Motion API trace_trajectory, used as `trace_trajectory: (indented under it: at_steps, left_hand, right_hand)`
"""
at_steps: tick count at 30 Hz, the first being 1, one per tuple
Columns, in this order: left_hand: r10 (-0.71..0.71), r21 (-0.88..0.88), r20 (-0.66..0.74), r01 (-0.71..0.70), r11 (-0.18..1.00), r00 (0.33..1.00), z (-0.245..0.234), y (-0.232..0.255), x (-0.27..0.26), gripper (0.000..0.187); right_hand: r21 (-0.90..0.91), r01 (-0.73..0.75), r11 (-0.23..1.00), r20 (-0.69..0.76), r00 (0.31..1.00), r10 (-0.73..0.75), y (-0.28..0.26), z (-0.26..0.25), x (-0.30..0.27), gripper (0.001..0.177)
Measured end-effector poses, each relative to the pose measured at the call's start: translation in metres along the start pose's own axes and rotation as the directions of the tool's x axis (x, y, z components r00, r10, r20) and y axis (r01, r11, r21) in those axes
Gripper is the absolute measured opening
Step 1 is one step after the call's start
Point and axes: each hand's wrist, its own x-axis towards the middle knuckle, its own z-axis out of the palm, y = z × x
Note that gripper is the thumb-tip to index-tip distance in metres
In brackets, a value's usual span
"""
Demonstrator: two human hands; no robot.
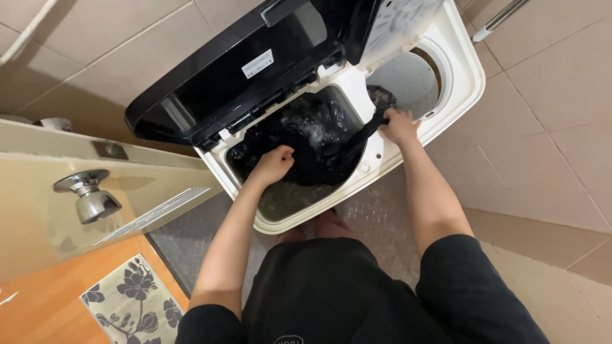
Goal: Operating a portable twin-tub washing machine to wash, rinse, and spin clothes.
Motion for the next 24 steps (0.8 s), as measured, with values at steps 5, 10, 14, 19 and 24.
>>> trace_trajectory:
  at_steps: [5, 10, 14, 19, 24]
  left_hand:
    - [0.024, -0.037, -0.143, -0.030, 0.999, 0.989, -0.019, 0.015, 0.001, 0.030]
    - [0.051, -0.119, -0.326, -0.094, 0.988, 0.944, -0.042, 0.030, -0.002, 0.023]
    - [-0.049, -0.021, -0.480, 0.044, 0.999, 0.876, -0.060, 0.021, -0.013, 0.021]
    - [-0.134, -0.031, -0.491, 0.137, 0.990, 0.861, -0.060, 0.017, -0.022, 0.017]
    - [0.060, -0.065, -0.430, -0.097, 0.993, 0.901, -0.023, 0.045, 0.003, 0.017]
  right_hand:
    - [0.063, 0.220, 0.973, 0.004, 0.975, -0.221, -0.099, -0.010, -0.022, 0.044]
    - [0.377, 0.608, 0.698, -0.020, 0.759, -0.650, -0.192, 0.032, -0.079, 0.034]
    - [0.751, 0.201, 0.628, 0.386, 0.639, -0.666, -0.226, 0.056, -0.104, 0.037]
    - [0.648, 0.300, 0.700, 0.396, 0.652, -0.646, -0.184, 0.056, -0.063, 0.035]
    - [0.585, 0.193, 0.787, 0.345, 0.819, -0.458, -0.115, 0.021, -0.028, 0.033]
